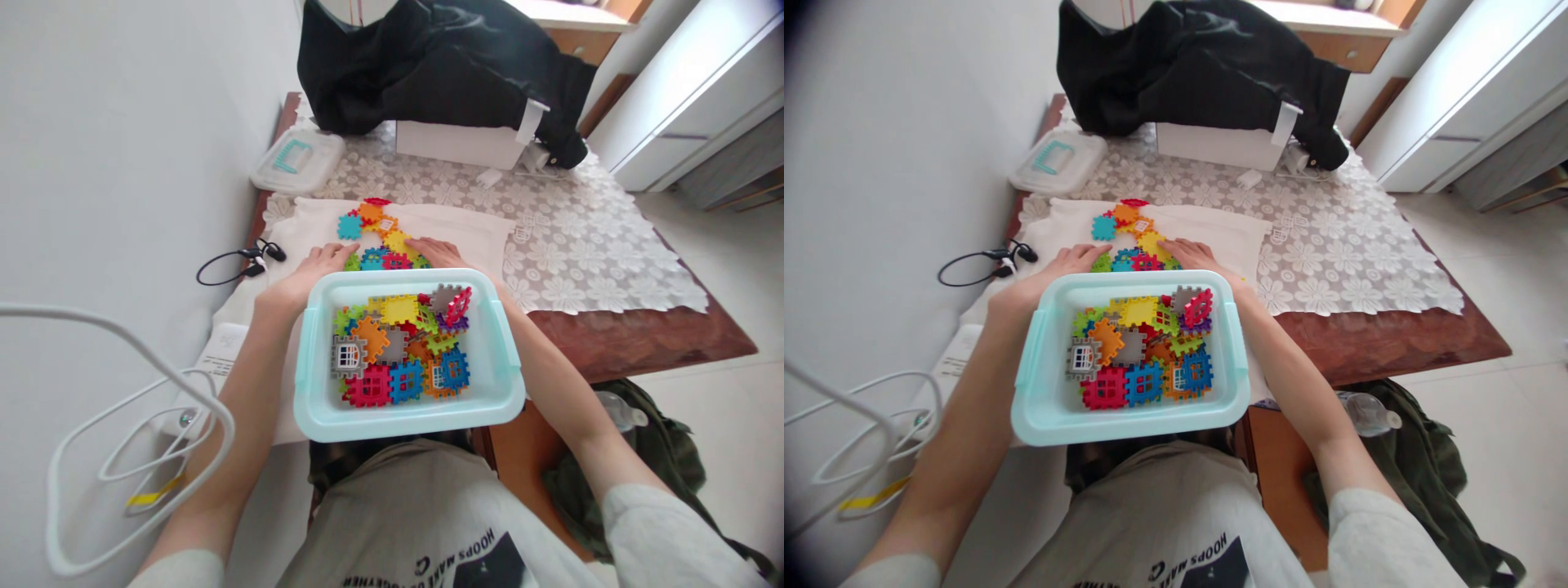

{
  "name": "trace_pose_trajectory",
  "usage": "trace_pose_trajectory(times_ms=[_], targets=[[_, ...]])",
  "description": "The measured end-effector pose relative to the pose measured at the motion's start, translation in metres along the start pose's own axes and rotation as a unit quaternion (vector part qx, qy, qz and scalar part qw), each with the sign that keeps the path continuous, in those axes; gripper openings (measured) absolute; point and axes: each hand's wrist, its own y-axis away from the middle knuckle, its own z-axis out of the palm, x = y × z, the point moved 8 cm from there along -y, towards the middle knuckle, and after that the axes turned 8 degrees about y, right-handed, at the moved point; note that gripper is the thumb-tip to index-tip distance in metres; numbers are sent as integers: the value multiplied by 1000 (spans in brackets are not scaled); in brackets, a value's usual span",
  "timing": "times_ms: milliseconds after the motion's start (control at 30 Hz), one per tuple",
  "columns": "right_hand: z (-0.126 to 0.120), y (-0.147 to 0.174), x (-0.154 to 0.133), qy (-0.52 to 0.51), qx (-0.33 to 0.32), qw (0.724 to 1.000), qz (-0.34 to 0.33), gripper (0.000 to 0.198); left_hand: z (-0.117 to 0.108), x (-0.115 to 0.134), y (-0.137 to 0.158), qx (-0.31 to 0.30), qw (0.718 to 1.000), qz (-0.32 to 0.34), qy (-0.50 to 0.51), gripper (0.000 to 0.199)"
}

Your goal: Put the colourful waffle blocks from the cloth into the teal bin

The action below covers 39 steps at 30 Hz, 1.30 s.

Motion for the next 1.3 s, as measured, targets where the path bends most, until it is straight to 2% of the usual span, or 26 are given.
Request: trace_pose_trajectory(times_ms=[100,200,267,333,400,467,667,900,1100,1300], targets=[[2,-7,5,-5,32,999,11,101,-1,3,1,6,1000,8,20,67],[0,-10,11,-18,66,997,39,80,0,1,1,-5,999,13,35,71],[-2,-9,12,-20,81,995,57,76,0,0,0,-7,999,21,39,72],[-2,-7,9,-14,75,995,58,83,0,-1,-1,0,999,27,35,71],[-2,-5,3,-7,64,997,46,103,-1,0,-1,6,999,32,31,68],[-2,-4,-2,0,62,997,38,115,-2,4,-1,14,999,36,32,66],[-1,-8,1,-18,62,997,53,102,-6,17,1,34,996,60,62,65],[-4,-8,1,-17,87,995,43,91,-2,4,-1,-4,1000,20,12,66],[2,-9,0,27,82,996,36,88,-6,0,-5,51,998,36,31,65],[12,-14,9,22,66,997,35,93,-8,-7,-13,90,994,36,50,62]])
